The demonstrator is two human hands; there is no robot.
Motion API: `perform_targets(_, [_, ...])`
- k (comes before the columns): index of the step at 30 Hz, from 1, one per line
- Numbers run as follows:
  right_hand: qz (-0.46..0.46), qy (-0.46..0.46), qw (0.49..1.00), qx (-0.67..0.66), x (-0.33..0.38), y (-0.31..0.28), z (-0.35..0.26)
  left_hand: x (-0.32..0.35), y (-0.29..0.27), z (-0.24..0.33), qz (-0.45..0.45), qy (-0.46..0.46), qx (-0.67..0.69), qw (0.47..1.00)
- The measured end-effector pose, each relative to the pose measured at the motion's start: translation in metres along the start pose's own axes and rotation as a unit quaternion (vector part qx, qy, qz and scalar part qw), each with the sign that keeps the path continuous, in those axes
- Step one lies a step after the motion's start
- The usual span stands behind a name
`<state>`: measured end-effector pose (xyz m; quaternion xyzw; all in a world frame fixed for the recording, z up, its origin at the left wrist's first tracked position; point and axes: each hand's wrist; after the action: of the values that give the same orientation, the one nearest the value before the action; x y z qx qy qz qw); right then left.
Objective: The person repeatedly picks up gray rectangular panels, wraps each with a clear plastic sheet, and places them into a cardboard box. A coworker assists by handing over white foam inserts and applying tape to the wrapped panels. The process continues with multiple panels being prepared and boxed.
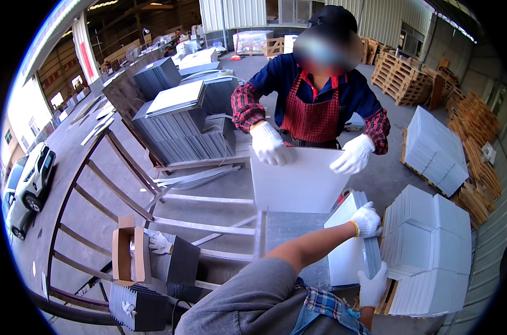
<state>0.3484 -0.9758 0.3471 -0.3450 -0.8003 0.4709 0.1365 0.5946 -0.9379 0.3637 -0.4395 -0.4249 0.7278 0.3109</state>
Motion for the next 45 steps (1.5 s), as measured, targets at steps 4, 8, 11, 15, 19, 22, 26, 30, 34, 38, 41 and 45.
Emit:
perform_targets(4, [-0.007, 0.008, 1.000, 0.005, 0.000, -0.003, -0.005, -0.001, 0.004, -0.002, 0.001, -0.003, -0.003, 1.000])
perform_targets(8, [0.013, 0.008, 1.000, -0.011, 0.004, -0.002, -0.007, -0.001, 0.005, -0.003, 0.012, 0.001, -0.006, 1.000])
perform_targets(11, [0.013, 0.018, 0.999, -0.023, 0.006, -0.006, -0.009, -0.002, 0.001, 0.000, 0.002, 0.003, -0.001, 1.000])
perform_targets(15, [0.006, 0.009, 1.000, -0.016, 0.004, -0.007, -0.007, -0.004, 0.004, 0.000, -0.003, 0.001, 0.001, 1.000])
perform_targets(19, [0.014, -0.027, 0.998, -0.046, 0.002, -0.005, -0.001, -0.006, -0.003, 0.001, -0.045, 0.002, 0.004, 0.999])
perform_targets(22, [0.005, -0.028, 0.998, -0.058, 0.004, -0.008, -0.012, -0.002, -0.007, -0.001, -0.056, -0.015, 0.011, 0.998])
perform_targets(26, [0.007, -0.030, 0.999, -0.039, 0.000, -0.004, -0.004, -0.006, -0.008, 0.001, -0.063, -0.011, -0.004, 0.998])
perform_targets(30, [0.003, -0.021, 1.000, -0.016, 0.000, -0.008, -0.006, -0.007, -0.008, 0.004, -0.066, -0.008, -0.004, 0.998])
perform_targets(34, [0.003, -0.014, 1.000, -0.026, 0.001, -0.006, -0.003, -0.007, -0.010, 0.004, -0.075, -0.004, -0.010, 0.997])
perform_targets(38, [0.015, -0.027, 0.999, -0.024, 0.001, -0.006, -0.005, -0.006, -0.013, 0.004, -0.083, -0.006, -0.008, 0.996])
perform_targets(41, [0.020, -0.035, 0.998, -0.047, 0.002, -0.003, -0.010, 0.000, -0.020, -0.001, -0.090, -0.017, 0.000, 0.996])
perform_targets(45, [0.040, -0.049, 0.996, -0.066, 0.004, -0.004, 0.000, -0.008, 0.007, 0.001, -0.042, 0.007, -0.008, 0.999])
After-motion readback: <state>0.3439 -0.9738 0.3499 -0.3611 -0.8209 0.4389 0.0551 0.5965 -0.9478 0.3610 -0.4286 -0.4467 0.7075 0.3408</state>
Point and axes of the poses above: each hand's wrist, its own x-axis away from the middle knuckle, its own y-axis out of the palm, z = x × y, and after that the axes turned 3 degrees about -y, right-handed
